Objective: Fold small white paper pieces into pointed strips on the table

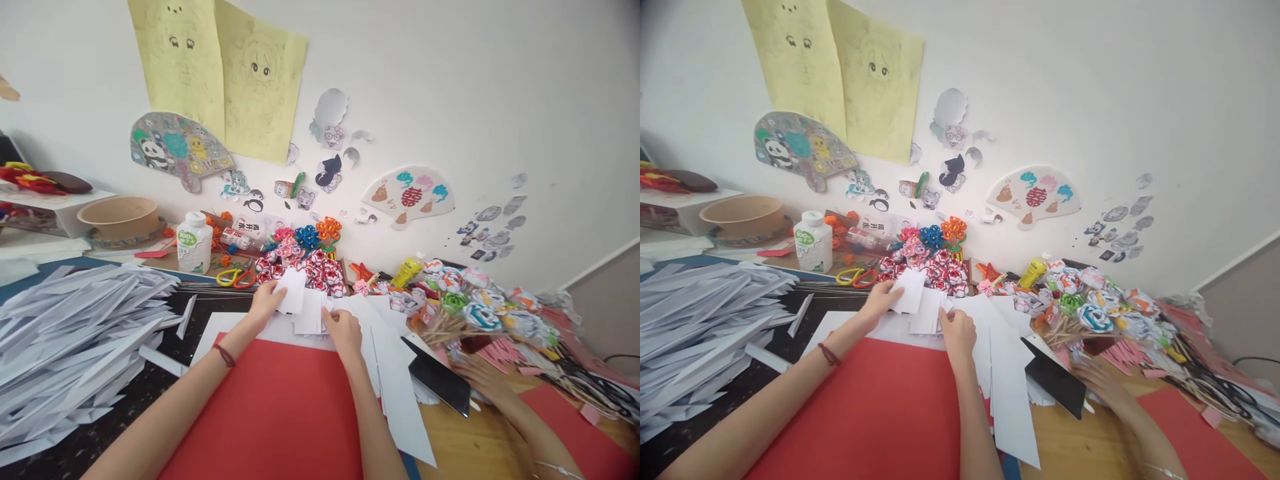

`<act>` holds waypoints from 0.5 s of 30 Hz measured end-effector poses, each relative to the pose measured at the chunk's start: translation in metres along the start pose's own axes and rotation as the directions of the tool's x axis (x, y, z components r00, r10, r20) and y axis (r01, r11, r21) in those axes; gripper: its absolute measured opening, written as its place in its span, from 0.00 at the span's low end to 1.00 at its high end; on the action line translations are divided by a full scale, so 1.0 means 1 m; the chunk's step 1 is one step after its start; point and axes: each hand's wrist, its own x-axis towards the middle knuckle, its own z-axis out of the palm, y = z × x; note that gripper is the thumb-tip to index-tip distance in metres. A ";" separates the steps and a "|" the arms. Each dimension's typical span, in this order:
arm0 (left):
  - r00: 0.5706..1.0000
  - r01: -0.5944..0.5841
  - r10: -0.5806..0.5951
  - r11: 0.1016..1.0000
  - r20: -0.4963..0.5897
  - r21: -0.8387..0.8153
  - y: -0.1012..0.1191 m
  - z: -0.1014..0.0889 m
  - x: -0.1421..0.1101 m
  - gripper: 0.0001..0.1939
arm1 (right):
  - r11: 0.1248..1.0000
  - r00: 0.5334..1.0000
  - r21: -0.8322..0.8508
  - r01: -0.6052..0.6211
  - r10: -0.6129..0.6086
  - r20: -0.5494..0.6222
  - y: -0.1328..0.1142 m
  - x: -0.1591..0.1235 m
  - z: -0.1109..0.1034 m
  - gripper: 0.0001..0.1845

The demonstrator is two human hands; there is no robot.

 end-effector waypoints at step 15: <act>0.973 0.106 -0.066 0.979 0.219 -0.177 0.019 0.022 -0.010 0.19 | 0.987 0.996 0.158 -0.037 0.023 0.090 -0.002 0.008 0.012 0.19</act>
